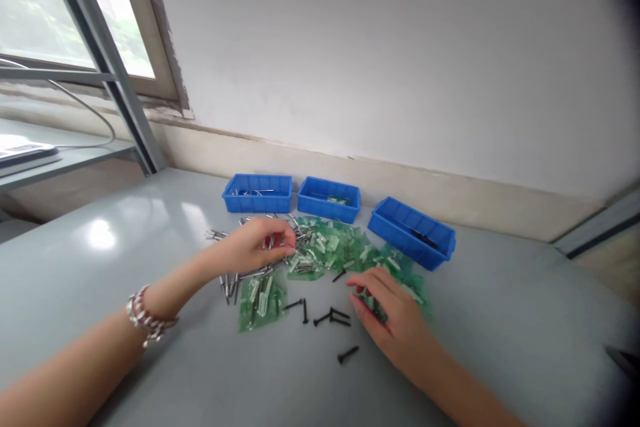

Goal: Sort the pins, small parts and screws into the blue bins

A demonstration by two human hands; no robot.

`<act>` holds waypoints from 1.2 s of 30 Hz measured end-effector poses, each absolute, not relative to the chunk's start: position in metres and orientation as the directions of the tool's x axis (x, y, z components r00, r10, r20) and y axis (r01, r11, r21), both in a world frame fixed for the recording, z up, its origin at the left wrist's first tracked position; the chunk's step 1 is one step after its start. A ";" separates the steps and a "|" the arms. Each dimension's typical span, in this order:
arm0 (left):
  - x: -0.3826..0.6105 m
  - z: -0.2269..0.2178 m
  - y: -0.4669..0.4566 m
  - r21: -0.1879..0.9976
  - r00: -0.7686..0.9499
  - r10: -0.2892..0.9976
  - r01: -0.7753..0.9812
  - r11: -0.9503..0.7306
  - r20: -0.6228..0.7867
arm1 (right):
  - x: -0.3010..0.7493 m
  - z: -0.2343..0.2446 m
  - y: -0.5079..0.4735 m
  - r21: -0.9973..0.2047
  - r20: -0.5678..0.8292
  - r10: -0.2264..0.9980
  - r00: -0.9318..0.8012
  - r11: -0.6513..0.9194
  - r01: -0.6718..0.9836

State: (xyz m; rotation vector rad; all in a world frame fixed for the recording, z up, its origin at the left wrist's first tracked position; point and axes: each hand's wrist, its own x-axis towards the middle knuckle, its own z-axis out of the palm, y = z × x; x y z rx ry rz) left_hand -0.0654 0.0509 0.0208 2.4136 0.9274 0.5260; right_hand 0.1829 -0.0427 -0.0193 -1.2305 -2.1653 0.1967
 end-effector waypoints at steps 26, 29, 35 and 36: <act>-0.027 0.007 0.004 0.582 0.723 0.568 0.282 -0.763 0.394 | 0.176 -0.016 -0.047 -0.441 0.443 0.781 -0.440 0.617 0.652; -0.027 0.005 0.004 0.586 0.715 0.570 0.275 -0.762 0.405 | 0.176 -0.016 -0.047 -0.438 0.443 0.783 -0.436 0.614 0.657; -0.026 0.003 0.005 0.594 0.706 0.576 0.271 -0.757 0.412 | 0.176 -0.016 -0.047 -0.418 0.465 0.774 -0.430 0.620 0.663; -0.026 0.003 0.006 0.594 0.707 0.576 0.272 -0.757 0.411 | 0.176 -0.016 -0.047 -0.419 0.467 0.773 -0.430 0.621 0.662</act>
